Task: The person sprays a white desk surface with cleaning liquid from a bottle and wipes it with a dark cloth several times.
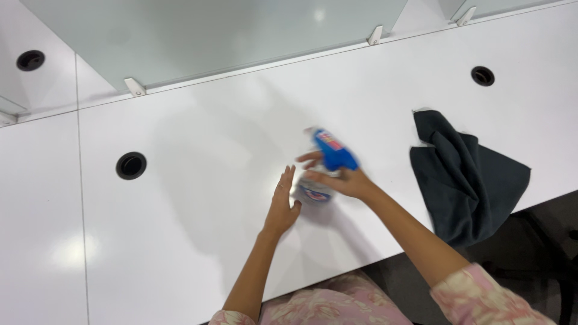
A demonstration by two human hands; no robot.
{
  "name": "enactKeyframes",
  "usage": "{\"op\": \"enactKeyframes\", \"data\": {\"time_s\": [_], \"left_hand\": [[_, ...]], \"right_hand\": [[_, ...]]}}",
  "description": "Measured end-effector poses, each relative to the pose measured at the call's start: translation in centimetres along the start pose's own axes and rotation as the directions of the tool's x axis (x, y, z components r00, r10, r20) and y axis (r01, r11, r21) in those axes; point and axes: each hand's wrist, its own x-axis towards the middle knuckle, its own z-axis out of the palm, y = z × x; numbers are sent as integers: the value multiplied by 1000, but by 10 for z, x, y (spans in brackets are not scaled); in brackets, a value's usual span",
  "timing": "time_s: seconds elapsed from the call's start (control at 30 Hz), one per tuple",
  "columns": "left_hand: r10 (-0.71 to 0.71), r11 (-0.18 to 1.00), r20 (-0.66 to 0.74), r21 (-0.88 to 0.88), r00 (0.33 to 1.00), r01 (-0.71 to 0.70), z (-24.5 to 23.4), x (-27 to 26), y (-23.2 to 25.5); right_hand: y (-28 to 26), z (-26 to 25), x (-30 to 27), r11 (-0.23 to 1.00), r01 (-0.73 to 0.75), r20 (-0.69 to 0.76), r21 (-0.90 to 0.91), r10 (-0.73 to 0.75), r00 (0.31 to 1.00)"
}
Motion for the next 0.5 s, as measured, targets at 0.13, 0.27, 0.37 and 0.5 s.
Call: {"op": "enactKeyframes", "data": {"time_s": [0.13,0.27,0.37,0.5], "left_hand": [[-45,928,66,372,997,17,39,7,-1],[-123,804,173,595,977,-4,69,13,19],[-102,751,185,659,977,-47,79,29,27],[-101,729,210,681,973,-72,85,39,28]], "right_hand": [[23,-68,-50,996,5,-388,93,32,921],[28,-127,-86,987,-43,-583,156,127,802],[21,-147,-98,988,-150,-580,38,144,802],[11,-156,-96,926,-376,-513,-31,308,801]]}}
